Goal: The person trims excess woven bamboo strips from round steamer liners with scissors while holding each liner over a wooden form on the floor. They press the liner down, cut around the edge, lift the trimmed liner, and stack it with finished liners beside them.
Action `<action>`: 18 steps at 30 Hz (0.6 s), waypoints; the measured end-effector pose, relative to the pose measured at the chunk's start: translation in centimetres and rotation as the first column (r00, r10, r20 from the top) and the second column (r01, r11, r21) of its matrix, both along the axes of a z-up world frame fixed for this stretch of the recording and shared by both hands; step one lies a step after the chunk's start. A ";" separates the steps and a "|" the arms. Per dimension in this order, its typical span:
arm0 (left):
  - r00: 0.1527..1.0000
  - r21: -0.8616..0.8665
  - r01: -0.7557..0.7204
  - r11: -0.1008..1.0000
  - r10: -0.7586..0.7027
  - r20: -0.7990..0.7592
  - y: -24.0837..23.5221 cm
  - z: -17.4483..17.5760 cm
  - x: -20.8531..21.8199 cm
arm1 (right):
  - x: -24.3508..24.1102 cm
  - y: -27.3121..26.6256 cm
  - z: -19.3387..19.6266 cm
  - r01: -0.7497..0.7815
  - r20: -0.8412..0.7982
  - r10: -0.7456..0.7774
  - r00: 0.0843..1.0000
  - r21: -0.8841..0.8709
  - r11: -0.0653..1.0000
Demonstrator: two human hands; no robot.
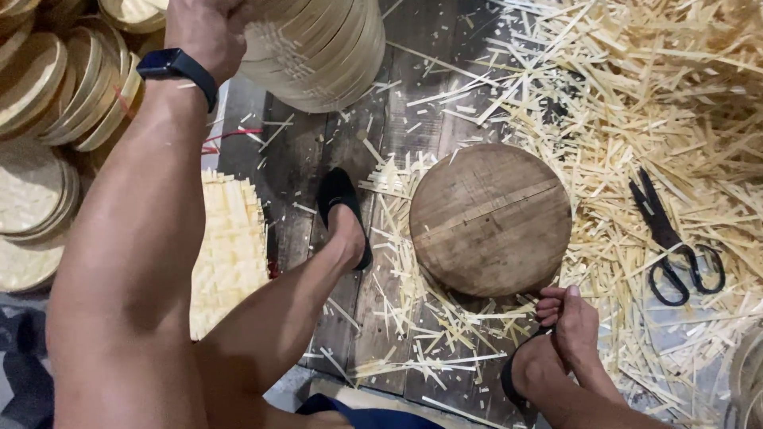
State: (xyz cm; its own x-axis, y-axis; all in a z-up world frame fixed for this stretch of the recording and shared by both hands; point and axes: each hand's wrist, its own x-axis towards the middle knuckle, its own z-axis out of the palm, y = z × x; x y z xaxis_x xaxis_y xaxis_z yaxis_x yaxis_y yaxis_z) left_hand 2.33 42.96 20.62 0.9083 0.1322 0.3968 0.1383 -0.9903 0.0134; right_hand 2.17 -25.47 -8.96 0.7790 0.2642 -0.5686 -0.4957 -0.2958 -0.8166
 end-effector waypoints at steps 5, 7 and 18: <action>0.985 0.030 -0.140 0.990 0.142 -0.095 -4.6 -1.0 -7.7 | -0.1 0.1 -0.5 0.003 -0.033 -0.004 0.999 -0.028 1.000; 0.877 0.176 -0.344 0.922 0.383 -0.289 -5.0 -6.8 -14.0 | -0.1 0.2 -0.3 0.007 -0.035 -0.007 0.999 -0.011 1.000; 0.265 0.073 -0.877 0.474 0.605 -0.751 -11.3 -18.4 -31.4 | -0.1 0.6 1.9 -0.109 0.038 0.110 0.993 -0.048 0.993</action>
State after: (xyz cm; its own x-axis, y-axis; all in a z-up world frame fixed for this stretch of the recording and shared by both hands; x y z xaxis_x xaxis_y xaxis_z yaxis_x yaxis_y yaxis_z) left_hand -29.09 31.63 2.26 0.2832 0.8659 -0.4123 0.9108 -0.3775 -0.1671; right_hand 2.10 -24.88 -7.04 0.7696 0.3238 -0.5503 -0.4248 -0.3838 -0.8199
